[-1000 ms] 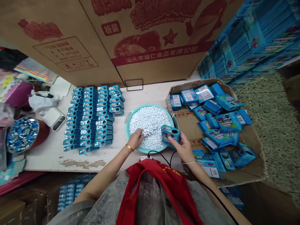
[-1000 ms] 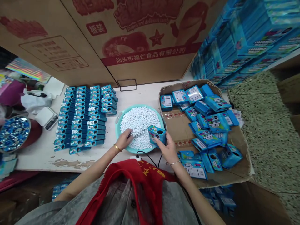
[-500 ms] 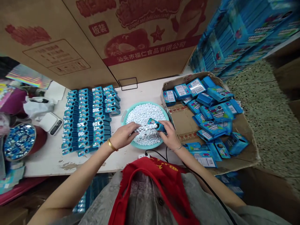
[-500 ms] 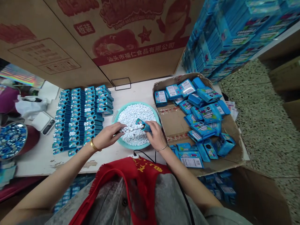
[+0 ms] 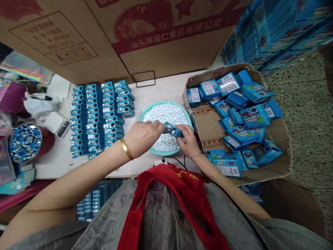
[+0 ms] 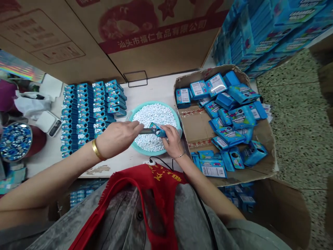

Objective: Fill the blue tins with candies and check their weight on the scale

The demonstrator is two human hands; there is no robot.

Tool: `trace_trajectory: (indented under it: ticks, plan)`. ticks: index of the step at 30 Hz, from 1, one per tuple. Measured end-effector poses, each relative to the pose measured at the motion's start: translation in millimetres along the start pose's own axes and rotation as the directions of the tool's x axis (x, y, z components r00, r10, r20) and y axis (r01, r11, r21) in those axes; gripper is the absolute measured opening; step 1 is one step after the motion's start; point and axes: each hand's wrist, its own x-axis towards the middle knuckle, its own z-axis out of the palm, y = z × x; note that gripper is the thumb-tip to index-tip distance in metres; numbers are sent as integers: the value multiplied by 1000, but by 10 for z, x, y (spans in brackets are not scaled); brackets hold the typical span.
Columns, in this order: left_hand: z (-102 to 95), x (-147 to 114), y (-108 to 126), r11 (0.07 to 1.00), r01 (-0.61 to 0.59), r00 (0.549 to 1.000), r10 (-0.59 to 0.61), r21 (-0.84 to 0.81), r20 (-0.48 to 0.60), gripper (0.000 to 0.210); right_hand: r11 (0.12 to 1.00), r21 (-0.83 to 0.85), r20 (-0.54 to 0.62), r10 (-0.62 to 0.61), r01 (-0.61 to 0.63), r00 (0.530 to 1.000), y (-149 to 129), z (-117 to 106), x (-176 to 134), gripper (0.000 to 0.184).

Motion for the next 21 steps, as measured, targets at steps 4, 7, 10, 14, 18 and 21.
trace_trajectory:
  ticks: [4,7,10,14,18,21]
  plan:
    - [521,-136,-442,979,181,981,-187,-97,-54,17,998,35,-62,60,-58,996,48,-49,-23,42]
    - [1179,-113,-708,923,337,941,-336,-185,39,16,991,56,-122,131,-125,984,81,-107,-46,38]
    - [1755,168,-638,850,367,926,-373,-378,60,16,976,75,-155,214,-204,965,88,-148,-63,36]
    - [2090,683,-313,824,317,935,-356,-469,7,22,966,86,-187,254,-242,949,82,-163,-80,36]
    - [2084,748,-282,809,243,950,-310,-535,-38,25,964,91,-183,262,-249,948,92,-163,-111,37]
    - [1958,504,-398,802,198,959,-278,-564,-58,24,962,88,-190,269,-257,944,102,-160,-125,38]
